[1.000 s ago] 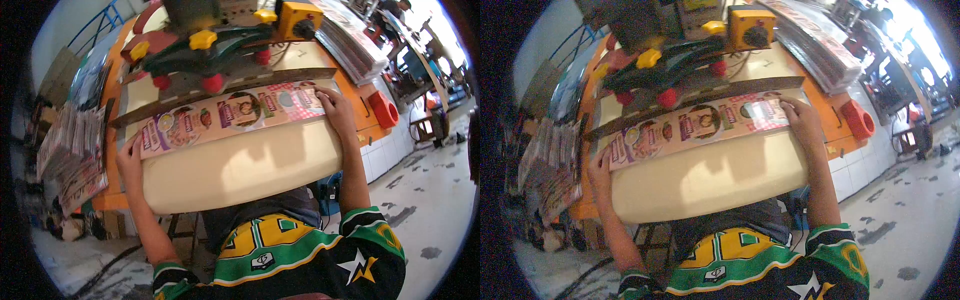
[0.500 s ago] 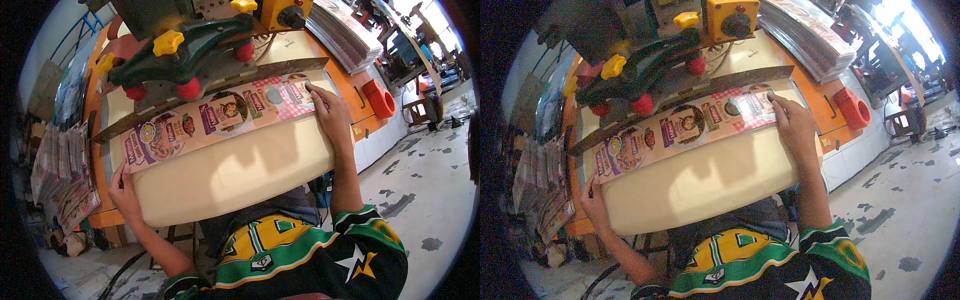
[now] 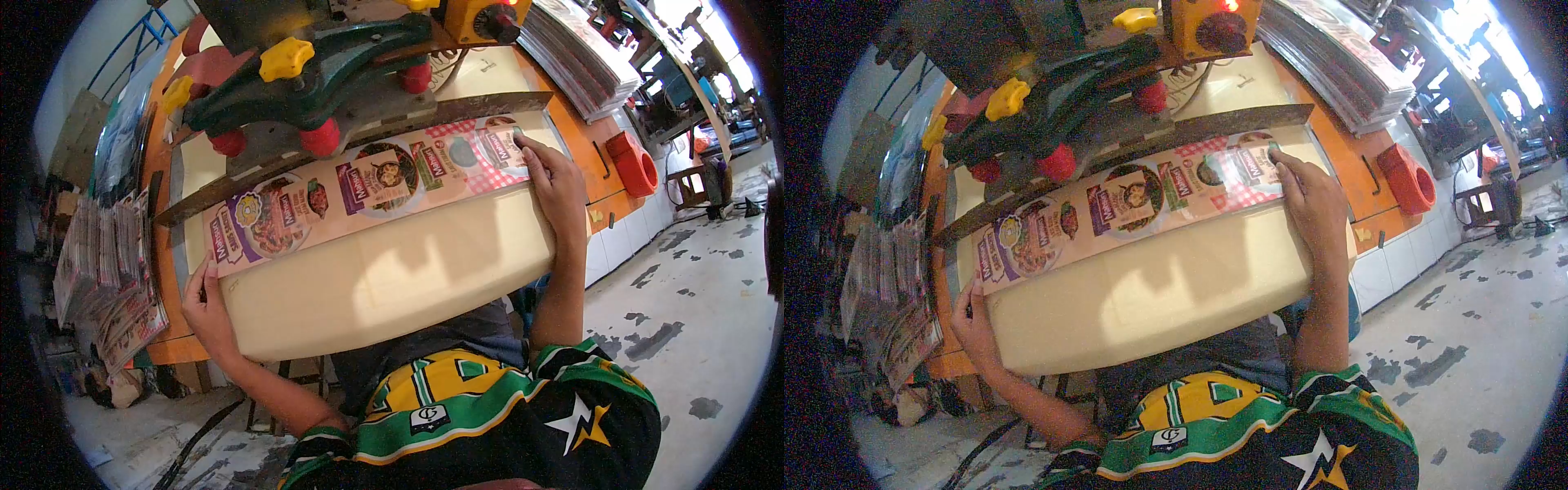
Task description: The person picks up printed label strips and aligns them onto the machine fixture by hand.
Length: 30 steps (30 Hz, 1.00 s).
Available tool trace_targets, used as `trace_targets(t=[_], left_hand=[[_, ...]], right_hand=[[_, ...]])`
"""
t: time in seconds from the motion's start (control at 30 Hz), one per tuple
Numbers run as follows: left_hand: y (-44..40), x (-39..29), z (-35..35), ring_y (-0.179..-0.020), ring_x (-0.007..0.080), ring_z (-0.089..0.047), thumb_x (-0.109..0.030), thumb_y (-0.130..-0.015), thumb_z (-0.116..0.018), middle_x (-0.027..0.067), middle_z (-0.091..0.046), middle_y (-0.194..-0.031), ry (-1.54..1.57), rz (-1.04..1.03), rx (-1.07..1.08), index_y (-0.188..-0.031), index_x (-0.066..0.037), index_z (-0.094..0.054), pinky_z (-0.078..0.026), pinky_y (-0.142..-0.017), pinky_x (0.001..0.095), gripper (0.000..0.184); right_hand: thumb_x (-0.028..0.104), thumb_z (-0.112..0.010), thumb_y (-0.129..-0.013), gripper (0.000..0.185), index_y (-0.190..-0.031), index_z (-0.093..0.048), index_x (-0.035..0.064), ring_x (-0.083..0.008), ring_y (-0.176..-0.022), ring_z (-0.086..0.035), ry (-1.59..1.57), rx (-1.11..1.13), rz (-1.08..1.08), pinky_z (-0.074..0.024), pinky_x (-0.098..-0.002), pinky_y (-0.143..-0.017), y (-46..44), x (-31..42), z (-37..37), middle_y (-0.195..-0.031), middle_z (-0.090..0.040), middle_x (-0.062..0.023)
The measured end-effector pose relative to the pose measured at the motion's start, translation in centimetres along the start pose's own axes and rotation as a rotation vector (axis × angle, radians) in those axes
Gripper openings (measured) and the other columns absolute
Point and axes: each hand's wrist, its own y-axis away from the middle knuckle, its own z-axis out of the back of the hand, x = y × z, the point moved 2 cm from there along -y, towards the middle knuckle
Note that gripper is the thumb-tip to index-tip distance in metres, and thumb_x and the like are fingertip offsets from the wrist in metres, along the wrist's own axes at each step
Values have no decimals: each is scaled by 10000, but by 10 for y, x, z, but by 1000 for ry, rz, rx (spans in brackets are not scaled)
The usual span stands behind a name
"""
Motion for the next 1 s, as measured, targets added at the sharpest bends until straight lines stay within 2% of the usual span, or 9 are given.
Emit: trace_targets(t=[0.07, 0.17, 0.37, 0.43, 0.73, 1.0], left_hand=[[0, -2, -2, -1135, 208, -631, -315, -1041, -575, 138, -710, -1249, -11, -13, 4, -1319, -13, -666, -450, -1029, 341, 420], [2, -6, -2, -1067, 222, -652, -291, -1031, -594, 153, -732, -1165, 18, -47, -53, -1254, -2, -703, -467, -982, 349, 381], [0, -7, -1, -1070, 211, -650, -271, -1037, -587, 149, -731, -1171, 38, -57, -45, -1249, 13, -700, -468, -983, 337, 373], [-1, -2, -1, -1073, 210, -651, -262, -1034, -594, 152, -730, -1166, 25, -63, -46, -1242, 22, -700, -469, -982, 337, 368], [-2, 1, -1, -1075, 225, -662, -282, -1025, -611, 153, -733, -1157, 22, -49, -49, -1229, 23, -706, -472, -986, 343, 379], [1, -5, -3, -1084, 229, -663, -309, -1031, -596, 162, -732, -1173, 29, -45, -46, -1247, 18, -699, -468, -998, 350, 405]], right_hand=[[294, -589, -1005, 290, -1214, -740, 161, -314, -903, -708, 10, -9, 15, -526, -403, -810, 1, -1, 2, -987, -736, -155], [281, -596, -1018, 294, -1238, -730, 139, -266, -896, -720, 12, 15, 4, -531, -354, -805, 2, 2, 4, -1052, -750, -155], [269, -595, -1016, 294, -1237, -728, 128, -277, -915, -719, 45, 29, -29, -530, -361, -815, 2, 5, 3, -1054, -746, -164], [295, -587, -1011, 295, -1233, -729, 163, -316, -892, -705, -16, 0, 5, -524, -419, -813, 3, 3, 1, -983, -726, -167], [282, -602, -1004, 290, -1231, -731, 155, -318, -922, -715, -11, 11, 6, -533, -400, -830, 2, 3, 2, -1025, -732, -181], [298, -598, -1004, 288, -1216, -738, 160, -327, -885, -710, -37, -26, 21, -531, -407, -803, 3, -2, 0, -986, -732, -169]])
